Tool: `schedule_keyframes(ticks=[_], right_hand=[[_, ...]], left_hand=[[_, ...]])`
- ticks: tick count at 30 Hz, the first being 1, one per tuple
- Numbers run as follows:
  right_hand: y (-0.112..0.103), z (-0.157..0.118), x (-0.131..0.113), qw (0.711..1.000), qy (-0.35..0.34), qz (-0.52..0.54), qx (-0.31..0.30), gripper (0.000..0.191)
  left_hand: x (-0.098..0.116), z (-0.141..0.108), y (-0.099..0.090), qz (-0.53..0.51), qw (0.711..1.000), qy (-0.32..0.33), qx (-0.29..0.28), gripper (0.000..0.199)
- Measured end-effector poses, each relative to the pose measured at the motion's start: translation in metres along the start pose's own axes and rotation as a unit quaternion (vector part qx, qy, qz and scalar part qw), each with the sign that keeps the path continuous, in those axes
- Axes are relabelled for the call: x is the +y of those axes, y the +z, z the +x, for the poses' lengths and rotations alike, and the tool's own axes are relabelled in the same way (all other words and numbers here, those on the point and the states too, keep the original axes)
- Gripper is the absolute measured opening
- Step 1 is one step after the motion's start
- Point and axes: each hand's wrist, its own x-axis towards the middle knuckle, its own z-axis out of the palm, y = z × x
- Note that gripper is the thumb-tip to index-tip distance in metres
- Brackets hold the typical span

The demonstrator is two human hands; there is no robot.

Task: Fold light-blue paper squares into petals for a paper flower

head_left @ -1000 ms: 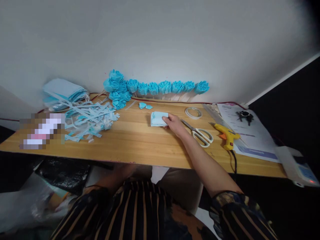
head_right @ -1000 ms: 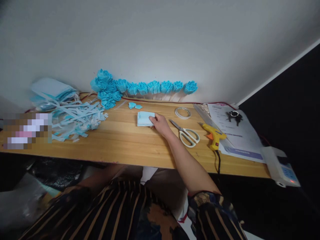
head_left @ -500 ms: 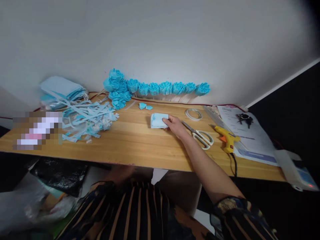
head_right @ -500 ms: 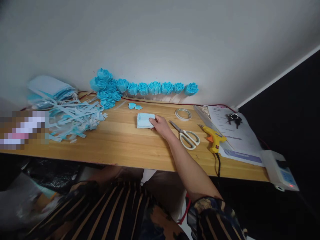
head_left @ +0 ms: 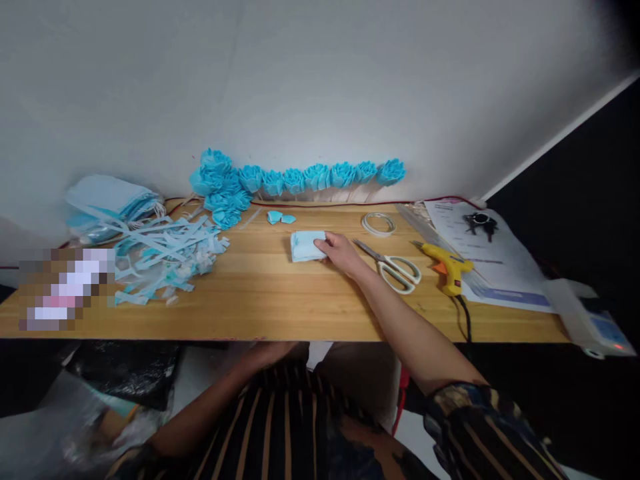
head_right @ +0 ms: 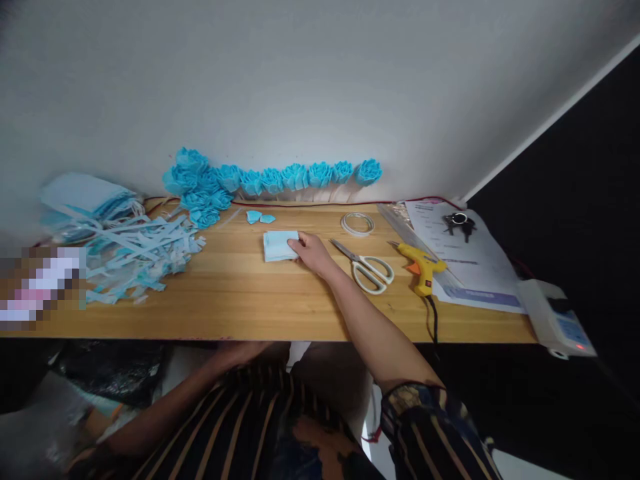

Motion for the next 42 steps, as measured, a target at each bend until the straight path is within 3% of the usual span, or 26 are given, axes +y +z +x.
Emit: schedule_keyframes(ticks=[1, 3, 5, 8, 10, 12, 14, 17, 21, 24, 27, 32, 39, 42], right_hand=[[0.000, 0.000, 0.000, 1.000, -0.001, -0.003, -0.002, 0.031], [0.001, -0.001, 0.001, 1.000, -0.006, -0.010, -0.004, 0.034], [0.001, -0.001, 0.003, 1.000, -0.007, -0.021, -0.002, 0.036], [0.001, 0.000, 0.005, 0.999, -0.002, -0.037, -0.002, 0.039], [0.001, -0.001, 0.005, 0.999, 0.001, -0.039, -0.007, 0.040], [0.001, -0.002, 0.004, 0.999, 0.006, -0.033, -0.013, 0.041], [0.000, -0.003, 0.004, 0.999, 0.009, -0.033, -0.015, 0.041], [-0.001, -0.004, 0.003, 0.999, 0.006, -0.050, -0.010, 0.040], [-0.001, -0.003, 0.003, 0.998, 0.005, -0.055, -0.013, 0.040], [-0.001, -0.004, 0.002, 0.998, 0.013, -0.056, -0.016, 0.040], [-0.002, -0.005, 0.001, 0.998, 0.020, -0.054, -0.022, 0.040], [-0.002, -0.004, 0.003, 0.998, 0.017, -0.062, -0.023, 0.040], [-0.002, -0.005, 0.002, 0.998, 0.013, -0.066, -0.017, 0.036], [-0.002, -0.004, 0.002, 0.997, 0.011, -0.067, -0.024, 0.035]], left_hand=[[0.003, -0.010, -0.003, 0.011, 0.999, -0.016, -0.038, 0.043], [0.017, -0.034, -0.018, -0.004, 0.985, -0.005, -0.173, 0.044], [0.040, -0.057, -0.045, -0.066, 0.971, 0.037, -0.228, 0.045], [0.072, -0.073, -0.097, -0.060, 0.988, 0.034, -0.138, 0.038], [0.081, -0.063, -0.129, 0.007, 0.999, 0.014, -0.043, 0.038], [0.077, -0.037, -0.155, 0.096, 0.993, -0.008, 0.068, 0.041], [0.064, 0.000, -0.173, 0.197, 0.967, -0.019, 0.160, 0.042], [0.036, 0.059, -0.192, 0.304, 0.925, -0.012, 0.230, 0.037], [0.006, 0.117, -0.204, 0.396, 0.880, -0.048, 0.258, 0.037], [-0.003, 0.138, -0.205, 0.428, 0.862, -0.070, 0.261, 0.042], [-0.005, 0.149, -0.201, 0.430, 0.863, -0.080, 0.252, 0.041], [-0.001, 0.151, -0.194, 0.388, 0.894, -0.031, 0.221, 0.038], [-0.009, 0.133, -0.202, 0.315, 0.925, 0.019, 0.211, 0.065], [-0.014, 0.128, -0.207, 0.311, 0.927, 0.004, 0.211, 0.057]])
